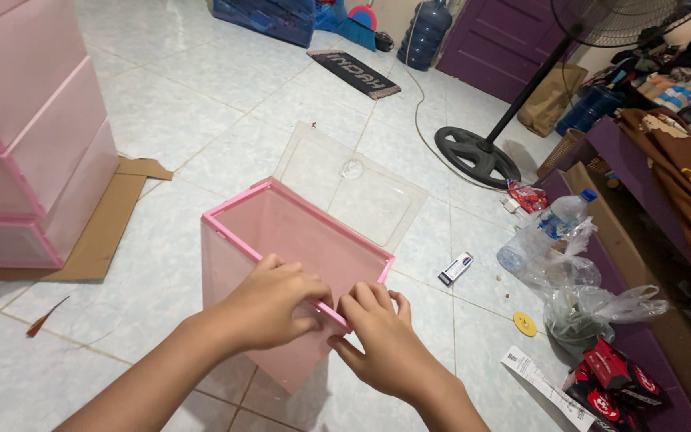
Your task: The person assembles a pink plastic drawer by hand, attaching the lid and securing the frame pieces. They repeatedly adjust the frame and lid to ensure a proper fit.
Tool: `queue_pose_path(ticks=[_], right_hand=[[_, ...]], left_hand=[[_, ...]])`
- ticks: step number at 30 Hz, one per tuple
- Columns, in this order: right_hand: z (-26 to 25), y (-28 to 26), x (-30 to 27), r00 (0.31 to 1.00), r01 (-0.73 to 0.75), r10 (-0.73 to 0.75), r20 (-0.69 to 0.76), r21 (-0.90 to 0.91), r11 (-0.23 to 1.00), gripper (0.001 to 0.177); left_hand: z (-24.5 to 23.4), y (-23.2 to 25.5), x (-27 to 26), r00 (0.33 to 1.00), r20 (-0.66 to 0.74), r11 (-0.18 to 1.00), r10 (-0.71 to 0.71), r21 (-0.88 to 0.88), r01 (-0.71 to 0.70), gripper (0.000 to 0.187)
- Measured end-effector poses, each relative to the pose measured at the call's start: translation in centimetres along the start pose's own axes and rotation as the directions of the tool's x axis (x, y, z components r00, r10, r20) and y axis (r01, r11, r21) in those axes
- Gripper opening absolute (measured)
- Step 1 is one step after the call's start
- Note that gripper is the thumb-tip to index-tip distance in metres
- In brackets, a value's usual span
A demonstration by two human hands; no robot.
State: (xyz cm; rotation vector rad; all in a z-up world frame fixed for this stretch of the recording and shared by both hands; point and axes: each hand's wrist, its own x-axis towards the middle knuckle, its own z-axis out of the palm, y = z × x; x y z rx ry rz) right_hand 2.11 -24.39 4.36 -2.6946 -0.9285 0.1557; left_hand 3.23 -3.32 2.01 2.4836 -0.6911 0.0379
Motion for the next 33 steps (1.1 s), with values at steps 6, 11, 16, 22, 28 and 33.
queue_pose_path(ticks=[6, 11, 16, 22, 28, 33], right_hand=[[-0.3, -1.0, 0.2, 0.997, -0.052, 0.059, 0.054, -0.134, 0.990, 0.036], [0.5, -1.5, 0.6, 0.999, -0.042, 0.044, 0.003, -0.280, 0.959, 0.051], [2.0, -1.4, 0.3, 0.986, 0.021, -0.071, -0.154, -0.307, 0.952, 0.043], [2.8, 0.0, -0.1, 0.955, 0.163, -0.208, -0.211, -0.215, 0.963, 0.034], [2.3, 2.1, 0.1, 0.965, 0.034, -0.107, -0.238, -0.293, 0.956, 0.043], [4.1, 0.9, 1.1, 0.891, -0.023, -0.060, -0.450, -0.177, 0.984, 0.043]], left_hand=[[-0.4, 0.1, -0.1, 0.998, 0.055, 0.999, -0.014, 0.040, 0.012, 0.018], [-1.4, 0.4, -0.2, 0.997, 0.078, 0.996, -0.013, -0.084, 0.019, 0.037], [-1.9, -0.1, 0.0, 0.987, 0.108, 0.982, -0.121, -0.130, 0.134, 0.035], [-2.6, -1.5, -0.1, 0.989, 0.032, 0.988, -0.143, 0.066, 0.141, 0.045], [-3.8, -2.8, -1.8, 0.968, -0.246, 0.962, -0.056, 0.248, 0.118, 0.040], [-2.0, -2.3, -1.8, 0.958, -0.272, 0.940, -0.096, 0.291, 0.177, 0.030]])
